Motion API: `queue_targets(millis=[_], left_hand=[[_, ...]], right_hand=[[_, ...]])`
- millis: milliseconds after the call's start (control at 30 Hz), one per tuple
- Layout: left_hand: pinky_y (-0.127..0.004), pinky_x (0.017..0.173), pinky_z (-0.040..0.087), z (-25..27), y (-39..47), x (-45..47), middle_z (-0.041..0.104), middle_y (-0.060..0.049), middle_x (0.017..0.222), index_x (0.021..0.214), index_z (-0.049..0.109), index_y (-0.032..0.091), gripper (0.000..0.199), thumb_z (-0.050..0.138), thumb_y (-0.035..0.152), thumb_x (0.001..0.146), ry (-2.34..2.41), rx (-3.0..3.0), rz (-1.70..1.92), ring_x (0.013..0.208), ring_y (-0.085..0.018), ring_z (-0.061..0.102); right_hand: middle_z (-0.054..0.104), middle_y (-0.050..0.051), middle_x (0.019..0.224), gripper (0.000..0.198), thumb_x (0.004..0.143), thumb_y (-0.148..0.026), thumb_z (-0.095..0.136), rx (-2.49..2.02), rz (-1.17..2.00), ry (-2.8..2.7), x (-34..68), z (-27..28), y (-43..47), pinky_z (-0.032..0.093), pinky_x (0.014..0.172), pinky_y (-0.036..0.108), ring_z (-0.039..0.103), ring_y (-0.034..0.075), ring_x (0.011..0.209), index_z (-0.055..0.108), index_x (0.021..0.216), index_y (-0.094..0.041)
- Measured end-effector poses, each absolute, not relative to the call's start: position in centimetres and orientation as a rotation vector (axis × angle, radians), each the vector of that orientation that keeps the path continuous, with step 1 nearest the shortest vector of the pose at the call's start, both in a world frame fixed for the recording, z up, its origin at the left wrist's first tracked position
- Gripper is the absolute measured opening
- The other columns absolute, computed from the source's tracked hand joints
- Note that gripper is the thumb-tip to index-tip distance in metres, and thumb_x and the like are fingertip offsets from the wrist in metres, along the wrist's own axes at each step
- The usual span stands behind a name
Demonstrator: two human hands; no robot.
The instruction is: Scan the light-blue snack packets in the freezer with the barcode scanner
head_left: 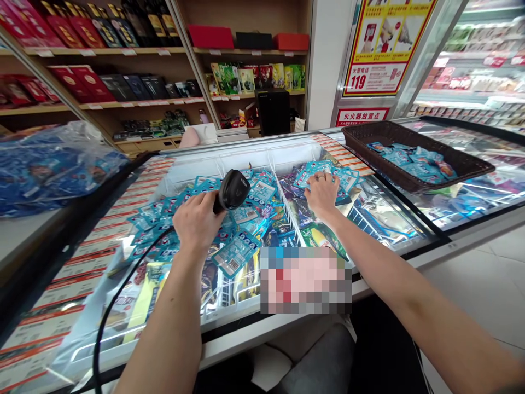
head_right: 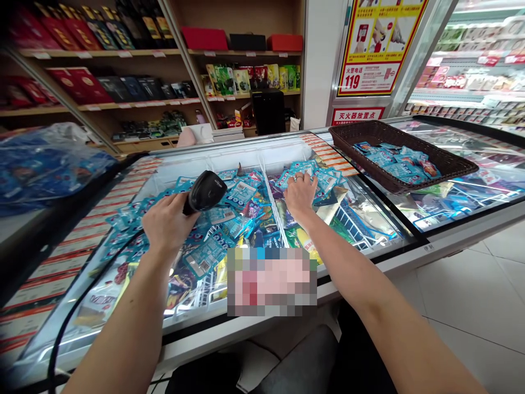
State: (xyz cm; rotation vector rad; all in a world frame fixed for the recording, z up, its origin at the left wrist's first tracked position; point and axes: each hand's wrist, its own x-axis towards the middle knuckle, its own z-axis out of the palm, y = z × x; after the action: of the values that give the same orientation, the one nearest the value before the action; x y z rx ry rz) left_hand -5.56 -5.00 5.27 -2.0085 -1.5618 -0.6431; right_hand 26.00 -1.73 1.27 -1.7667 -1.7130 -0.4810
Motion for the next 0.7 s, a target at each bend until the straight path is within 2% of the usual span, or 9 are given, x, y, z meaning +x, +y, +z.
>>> queue_targets(millis=[100, 167, 267, 333, 433, 500, 600, 700], left_hand=[[-0.034, 0.071, 0.038, 5.4, -5.0, -5.6, 0.068, -0.010, 0.095, 0.108, 0.060, 0.022, 0.032, 0.053, 0.039, 0.083, -1.590, -2.024, -0.667, 0.091, -0.027, 0.061], [-0.034, 0.071, 0.038, 5.4, -5.1, -5.6, 0.068, -0.010, 0.096, 0.109, 0.060, 0.022, 0.032, 0.053, 0.038, 0.083, -1.597, -2.024, -0.667, 0.091, -0.027, 0.061], [-0.034, 0.071, 0.038, 5.4, -5.2, -5.6, 0.068, -0.010, 0.095, 0.108, 0.060, 0.022, 0.032, 0.054, 0.038, 0.082, -1.591, -2.012, -0.656, 0.091, -0.027, 0.061], [-0.034, 0.070, 0.038, 5.5, -5.2, -5.6, 0.067, -0.009, 0.095, 0.107, 0.060, 0.022, 0.031, 0.055, 0.037, 0.081, -1.592, -2.008, -0.669, 0.091, -0.027, 0.061], [-0.034, 0.071, 0.038, 5.6, -5.3, -5.5, 0.067, -0.009, 0.095, 0.106, 0.061, 0.022, 0.030, 0.055, 0.037, 0.080, -1.604, -2.007, -0.687, 0.091, -0.027, 0.061], [-0.034, 0.071, 0.038, 5.6, -5.4, -5.5, 0.068, -0.009, 0.095, 0.106, 0.061, 0.021, 0.030, 0.055, 0.036, 0.080, -1.621, -1.996, -0.677, 0.091, -0.027, 0.061], [-0.033, 0.072, 0.038, 5.7, -5.4, -5.4, 0.068, -0.009, 0.096, 0.105, 0.062, 0.021, 0.030, 0.055, 0.035, 0.080, -1.653, -1.970, -0.648, 0.092, -0.026, 0.061], [-0.033, 0.074, 0.039, 5.7, -5.4, -5.3, 0.068, -0.009, 0.097, 0.106, 0.062, 0.020, 0.030, 0.054, 0.035, 0.080, -1.646, -1.984, -0.646, 0.093, -0.026, 0.061]], right_hand=[[0.060, 0.015, 0.121, 0.021, 0.085, -0.026, 0.055, -1.725, -0.496, -1.757, 25.9, 1.6, -1.8, 0.021, 0.103, 0.060, 0.043, 0.035, 0.117, 0.068, 0.098, -0.017], [0.056, 0.014, 0.130, 0.029, 0.088, -0.029, 0.051, -1.635, -0.432, -1.886, 25.5, 1.8, -1.7, 0.019, 0.106, 0.058, 0.039, 0.034, 0.125, 0.065, 0.111, -0.017], [0.049, 0.009, 0.141, 0.042, 0.094, -0.036, 0.044, -1.426, -0.253, -2.149, 24.2, 1.8, -1.7, 0.019, 0.110, 0.053, 0.036, 0.029, 0.132, 0.052, 0.132, -0.020], [0.046, 0.004, 0.145, 0.045, 0.096, -0.041, 0.040, -1.286, -0.177, -2.297, 23.2, 1.6, -1.6, 0.019, 0.112, 0.051, 0.034, 0.026, 0.135, 0.046, 0.138, -0.026], [0.050, -0.001, 0.142, 0.042, 0.096, -0.048, 0.037, -1.148, -0.156, -2.428, 21.8, 1.2, -1.5, 0.014, 0.114, 0.051, 0.035, 0.023, 0.135, 0.051, 0.132, -0.032], [0.059, 0.000, 0.132, 0.039, 0.096, -0.050, 0.036, -1.121, -0.141, -2.436, 21.4, 1.1, -1.6, 0.014, 0.113, 0.052, 0.044, 0.023, 0.128, 0.060, 0.121, -0.031], [0.069, 0.002, 0.111, 0.042, 0.096, -0.051, 0.035, -1.177, -0.094, -2.358, 21.4, 1.3, -1.8, 0.024, 0.108, 0.046, 0.054, 0.021, 0.111, 0.069, 0.102, -0.026], [0.068, 0.007, 0.105, 0.047, 0.093, -0.055, 0.039, -1.317, -0.116, -2.194, 21.5, 1.5, -2.0, 0.034, 0.098, 0.040, 0.053, 0.023, 0.107, 0.068, 0.108, -0.021]])
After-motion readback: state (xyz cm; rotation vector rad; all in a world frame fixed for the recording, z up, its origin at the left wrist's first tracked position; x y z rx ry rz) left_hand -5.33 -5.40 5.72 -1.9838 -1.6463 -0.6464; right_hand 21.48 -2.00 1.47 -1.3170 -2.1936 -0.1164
